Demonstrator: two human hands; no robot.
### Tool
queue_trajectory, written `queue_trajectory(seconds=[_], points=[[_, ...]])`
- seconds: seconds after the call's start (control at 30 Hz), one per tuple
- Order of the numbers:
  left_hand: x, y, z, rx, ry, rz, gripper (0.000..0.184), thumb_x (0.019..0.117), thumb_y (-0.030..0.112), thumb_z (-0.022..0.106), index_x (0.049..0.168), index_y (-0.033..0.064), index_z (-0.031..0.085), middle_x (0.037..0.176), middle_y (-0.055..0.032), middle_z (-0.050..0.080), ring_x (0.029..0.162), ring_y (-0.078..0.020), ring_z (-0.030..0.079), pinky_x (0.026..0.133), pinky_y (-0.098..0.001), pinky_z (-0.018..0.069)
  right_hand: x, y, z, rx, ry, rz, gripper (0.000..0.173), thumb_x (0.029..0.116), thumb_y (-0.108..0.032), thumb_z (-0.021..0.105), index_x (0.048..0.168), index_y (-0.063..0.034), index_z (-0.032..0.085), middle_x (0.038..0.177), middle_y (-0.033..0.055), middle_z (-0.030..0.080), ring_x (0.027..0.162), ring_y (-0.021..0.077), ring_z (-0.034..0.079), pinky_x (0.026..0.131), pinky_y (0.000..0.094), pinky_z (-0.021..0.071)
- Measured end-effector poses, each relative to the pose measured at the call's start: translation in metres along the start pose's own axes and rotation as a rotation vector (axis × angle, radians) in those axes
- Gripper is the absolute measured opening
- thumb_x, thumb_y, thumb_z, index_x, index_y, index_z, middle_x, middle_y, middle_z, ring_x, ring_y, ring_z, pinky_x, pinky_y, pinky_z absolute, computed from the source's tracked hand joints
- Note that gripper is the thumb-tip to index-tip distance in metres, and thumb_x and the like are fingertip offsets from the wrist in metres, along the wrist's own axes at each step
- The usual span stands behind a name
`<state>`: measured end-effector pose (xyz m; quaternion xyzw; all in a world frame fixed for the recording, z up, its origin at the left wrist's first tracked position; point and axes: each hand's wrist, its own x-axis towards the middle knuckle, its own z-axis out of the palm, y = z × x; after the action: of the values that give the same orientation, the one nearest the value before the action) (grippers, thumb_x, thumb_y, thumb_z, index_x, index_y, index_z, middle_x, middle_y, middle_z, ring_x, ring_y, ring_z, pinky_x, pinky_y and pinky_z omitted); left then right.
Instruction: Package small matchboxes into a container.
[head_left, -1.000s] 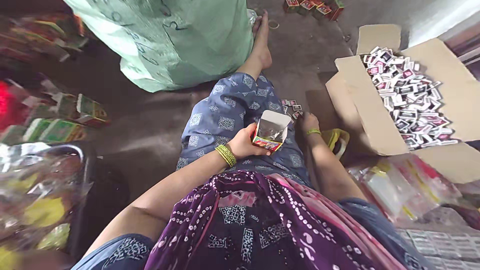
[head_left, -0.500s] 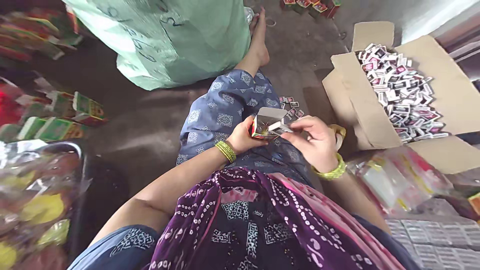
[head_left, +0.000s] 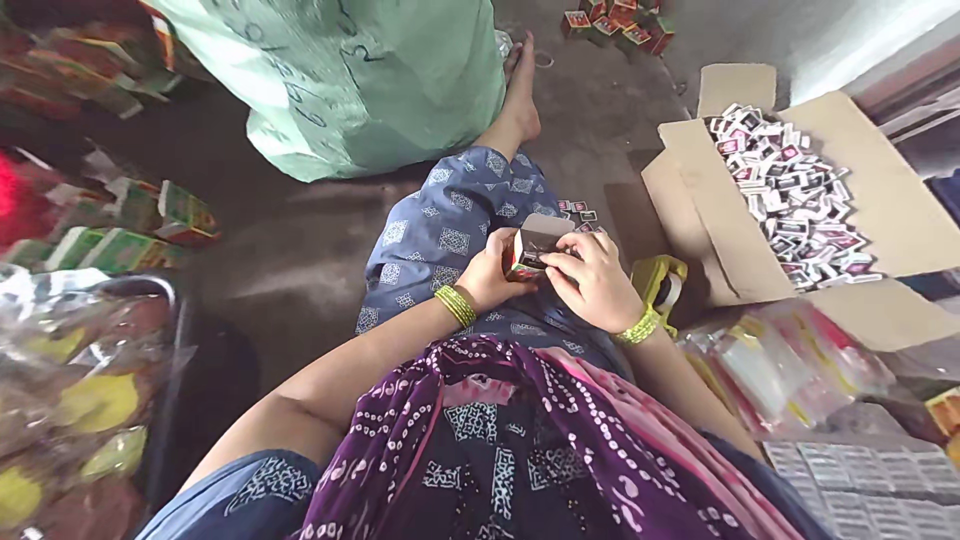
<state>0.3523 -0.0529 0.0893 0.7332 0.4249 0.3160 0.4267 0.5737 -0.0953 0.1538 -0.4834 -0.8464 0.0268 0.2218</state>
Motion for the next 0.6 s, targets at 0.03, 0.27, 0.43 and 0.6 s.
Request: queue_trajectory(seconds=[0.03, 0.27, 0.43, 0.6], points=[[-0.001, 0.002, -0.002, -0.007, 0.014, 0.017, 0.108, 0.0711, 0.036, 0.093, 0.153, 0.0043, 0.030, 0.126, -0.0146, 0.067, 0.115, -0.0216, 0.068, 0.102, -0.0457, 0.0552, 0.000, 0.002, 0.001, 0.012, 0.021, 0.002, 0.029, 0.1026, -0.035, 0.055, 0.113, -0.0236, 0.079, 0.120, 0.0079, 0.065, 0.115, 0.0287, 0.056, 0.099, 0.0526, 0.0440], [-0.005, 0.000, -0.002, -0.053, -0.001, 0.315, 0.073, 0.0814, 0.037, 0.087, 0.137, 0.0022, 0.056, 0.130, -0.0178, 0.062, 0.117, -0.0221, 0.064, 0.100, -0.0415, 0.0560, -0.003, 0.011, 0.009, 0.820, 0.303, 0.254, 0.026, 0.1003, -0.020, 0.055, 0.114, -0.0102, 0.074, 0.129, 0.0064, 0.061, 0.123, 0.0188, 0.054, 0.103, 0.0387, 0.0485], [-0.002, -0.009, 0.003, -0.173, -0.023, 0.377, 0.063, 0.0789, 0.031, 0.090, 0.126, -0.0001, 0.062, 0.124, -0.0176, 0.063, 0.113, -0.0206, 0.065, 0.097, -0.0387, 0.0583, -0.003, 0.012, 0.016, 1.313, 0.268, 0.602, 0.040, 0.0991, -0.012, 0.058, 0.139, -0.0091, 0.050, 0.123, 0.0087, 0.064, 0.114, 0.0204, 0.063, 0.101, 0.0427, 0.0539], [-0.002, -0.010, 0.003, -0.199, -0.102, 0.388, 0.059, 0.0776, 0.024, 0.091, 0.122, -0.0018, 0.063, 0.125, -0.0175, 0.064, 0.116, -0.0212, 0.065, 0.100, -0.0400, 0.0568, 0.001, 0.006, 0.019, 1.463, -0.055, 0.695, 0.033, 0.0977, -0.005, 0.062, 0.131, -0.0029, 0.059, 0.119, 0.0109, 0.070, 0.111, 0.0185, 0.067, 0.101, 0.0378, 0.0551]])
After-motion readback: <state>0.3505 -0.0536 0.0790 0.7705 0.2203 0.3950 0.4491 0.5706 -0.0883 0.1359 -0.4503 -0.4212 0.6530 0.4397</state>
